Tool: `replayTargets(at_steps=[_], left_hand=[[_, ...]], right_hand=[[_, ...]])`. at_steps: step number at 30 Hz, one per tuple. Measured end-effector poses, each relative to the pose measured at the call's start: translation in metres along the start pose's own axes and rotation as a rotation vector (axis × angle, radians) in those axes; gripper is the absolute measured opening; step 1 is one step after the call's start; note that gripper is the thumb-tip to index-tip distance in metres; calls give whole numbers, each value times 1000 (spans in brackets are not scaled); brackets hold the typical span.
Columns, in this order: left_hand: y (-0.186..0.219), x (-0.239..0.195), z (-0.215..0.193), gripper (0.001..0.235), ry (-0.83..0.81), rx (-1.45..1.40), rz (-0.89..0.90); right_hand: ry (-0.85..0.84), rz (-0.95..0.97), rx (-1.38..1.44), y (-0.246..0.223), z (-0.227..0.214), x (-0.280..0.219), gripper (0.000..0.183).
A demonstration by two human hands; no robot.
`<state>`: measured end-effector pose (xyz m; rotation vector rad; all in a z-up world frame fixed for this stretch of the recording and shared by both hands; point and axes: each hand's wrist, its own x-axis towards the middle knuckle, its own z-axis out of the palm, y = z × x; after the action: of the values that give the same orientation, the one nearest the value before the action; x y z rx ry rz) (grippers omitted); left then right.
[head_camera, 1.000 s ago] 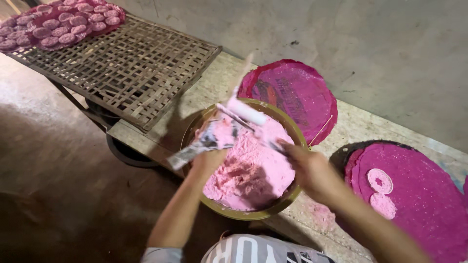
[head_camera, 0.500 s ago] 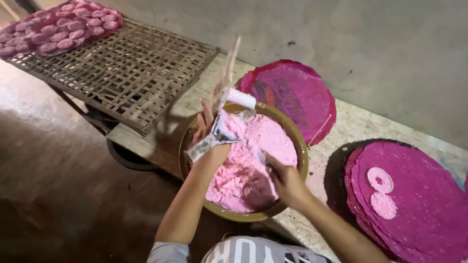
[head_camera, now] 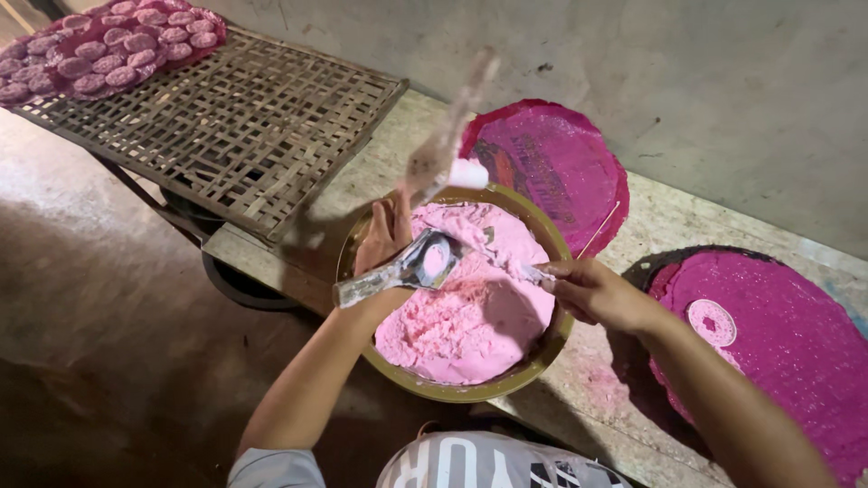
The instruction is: The person uses a manual dough press to form circular pink dough pieces from a bulk mass in a bowl. They repeatedly load the press, press the dough, and place the formed circles onto a flat pink sheet, then transfer them to a woven tray.
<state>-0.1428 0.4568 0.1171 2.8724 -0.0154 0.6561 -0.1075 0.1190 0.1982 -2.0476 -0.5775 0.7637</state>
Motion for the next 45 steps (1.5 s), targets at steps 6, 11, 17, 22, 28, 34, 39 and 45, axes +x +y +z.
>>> replayTargets(at_steps=[6, 11, 17, 22, 28, 34, 39, 45], left_hand=[[7, -9, -24, 107, 267, -432, 82], [20, -12, -24, 96, -268, -182, -187], [36, -32, -8, 75, -500, -449, -120], [23, -48, -15, 75, -716, -562, -414], [1, -46, -19, 72, 135, -430, 212], [27, -44, -2, 79, -364, -352, -25], [23, -51, -27, 81, -324, -438, -123], [22, -36, -52, 77, -80, -352, 74]], right_hand=[[-59, -247, -211, -19, -21, -23, 39], [-102, -75, -598, -77, -13, -5, 36], [20, -406, -1623, -112, 72, -9, 41], [-7, -456, -1561, -116, 58, -44, 28], [90, -365, -1512, -163, 43, -72, 35], [-131, -287, -1647, -128, 83, -14, 27], [-25, -223, -1401, -132, 60, -66, 32], [115, -283, -1464, -167, 56, -71, 31]])
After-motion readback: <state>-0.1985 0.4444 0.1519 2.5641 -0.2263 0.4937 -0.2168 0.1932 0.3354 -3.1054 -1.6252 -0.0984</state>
